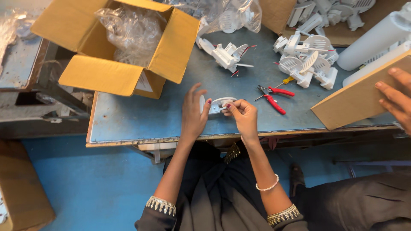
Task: The person assembles white plastic electrical components by inserting white rods into circular bases and trimming them with pliers. They repeat this process for several units, placing finished pieces on the table.
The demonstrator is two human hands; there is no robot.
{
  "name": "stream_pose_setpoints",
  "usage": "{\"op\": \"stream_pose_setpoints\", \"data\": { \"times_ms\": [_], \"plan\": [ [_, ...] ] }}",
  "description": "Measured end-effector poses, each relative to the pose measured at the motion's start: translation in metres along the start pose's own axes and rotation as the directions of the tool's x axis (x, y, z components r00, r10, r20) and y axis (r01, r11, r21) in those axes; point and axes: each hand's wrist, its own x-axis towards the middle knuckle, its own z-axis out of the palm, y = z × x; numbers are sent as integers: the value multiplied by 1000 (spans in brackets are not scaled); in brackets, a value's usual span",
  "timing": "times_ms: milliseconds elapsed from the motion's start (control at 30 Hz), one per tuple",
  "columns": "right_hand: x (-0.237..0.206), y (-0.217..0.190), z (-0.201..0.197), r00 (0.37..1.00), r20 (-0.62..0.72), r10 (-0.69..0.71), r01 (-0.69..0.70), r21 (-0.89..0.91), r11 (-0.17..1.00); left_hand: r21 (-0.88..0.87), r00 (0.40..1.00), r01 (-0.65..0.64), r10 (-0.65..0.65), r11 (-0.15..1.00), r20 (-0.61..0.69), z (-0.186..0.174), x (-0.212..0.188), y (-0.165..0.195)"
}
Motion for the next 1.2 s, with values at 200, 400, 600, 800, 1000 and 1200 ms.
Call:
{"op": "stream_pose_setpoints", "data": {
  "times_ms": [200,400,600,800,1000,1200],
  "plan": [
    [68,-49,-53,967,-45,-251,225,-313,923,-305,988,126,-148,944,-49,-6,-2,-13],
    [164,-75,-119,956,-14,-293,273,-329,904,-331,984,132,-165,934,-71,-4,1,-19],
    [198,-71,-126,949,-177,-261,137,-513,847,-351,980,148,-186,925,-77,-8,6,-20],
    [177,-66,-88,707,174,-686,308,-948,77,-358,980,144,-184,922,-79,-8,9,-19],
    [168,-38,-64,881,455,-130,472,-829,298,-368,976,144,-194,919,-103,-7,7,-21],
    [168,-21,-51,921,311,-233,360,-909,209,-379,975,125,-185,917,-124,-9,3,-23]
  ]
}}
